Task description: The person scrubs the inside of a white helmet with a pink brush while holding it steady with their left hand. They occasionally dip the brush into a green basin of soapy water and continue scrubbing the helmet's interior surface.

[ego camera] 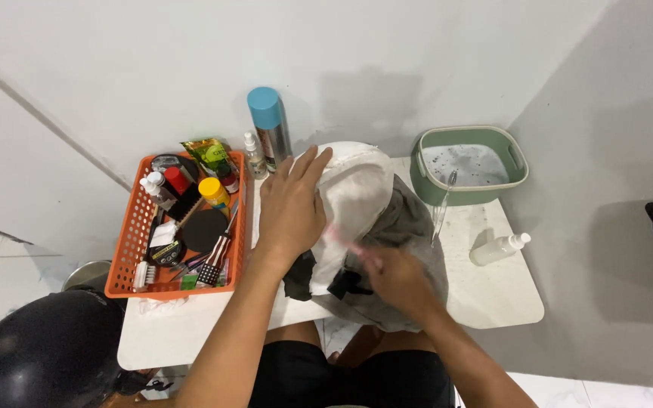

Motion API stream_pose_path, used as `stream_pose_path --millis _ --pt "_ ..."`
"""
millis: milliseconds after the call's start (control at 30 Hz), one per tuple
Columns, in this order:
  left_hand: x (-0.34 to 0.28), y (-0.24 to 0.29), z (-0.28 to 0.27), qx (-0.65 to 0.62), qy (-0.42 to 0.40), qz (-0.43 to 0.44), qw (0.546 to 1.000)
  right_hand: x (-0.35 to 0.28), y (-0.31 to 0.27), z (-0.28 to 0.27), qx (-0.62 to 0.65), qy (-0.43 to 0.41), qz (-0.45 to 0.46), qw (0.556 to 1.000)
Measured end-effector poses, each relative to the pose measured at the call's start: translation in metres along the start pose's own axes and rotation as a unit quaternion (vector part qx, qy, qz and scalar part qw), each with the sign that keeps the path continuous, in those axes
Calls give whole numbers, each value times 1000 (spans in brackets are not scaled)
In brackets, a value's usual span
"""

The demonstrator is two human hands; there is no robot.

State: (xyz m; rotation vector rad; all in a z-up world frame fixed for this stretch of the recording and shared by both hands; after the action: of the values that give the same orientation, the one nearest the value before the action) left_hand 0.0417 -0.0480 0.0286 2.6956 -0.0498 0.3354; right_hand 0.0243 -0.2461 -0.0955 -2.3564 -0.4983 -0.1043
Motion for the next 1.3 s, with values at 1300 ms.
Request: stream_pose_path --millis 1300 --pt "-2 -13 1 -2 3 -9 1000 1 -62 -50 16 -220 143 965"
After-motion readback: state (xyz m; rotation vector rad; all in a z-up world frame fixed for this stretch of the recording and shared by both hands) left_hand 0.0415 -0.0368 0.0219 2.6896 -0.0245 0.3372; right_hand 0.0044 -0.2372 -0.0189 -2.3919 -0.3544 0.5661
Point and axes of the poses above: each hand's wrist, its own x-axis towards the middle knuckle, its own z-axis out of the palm, y = z × x, the point moved 4 cm from there along x, towards the middle knuckle, and after that the axes turned 5 degrees about x, right-handed, at the moved point
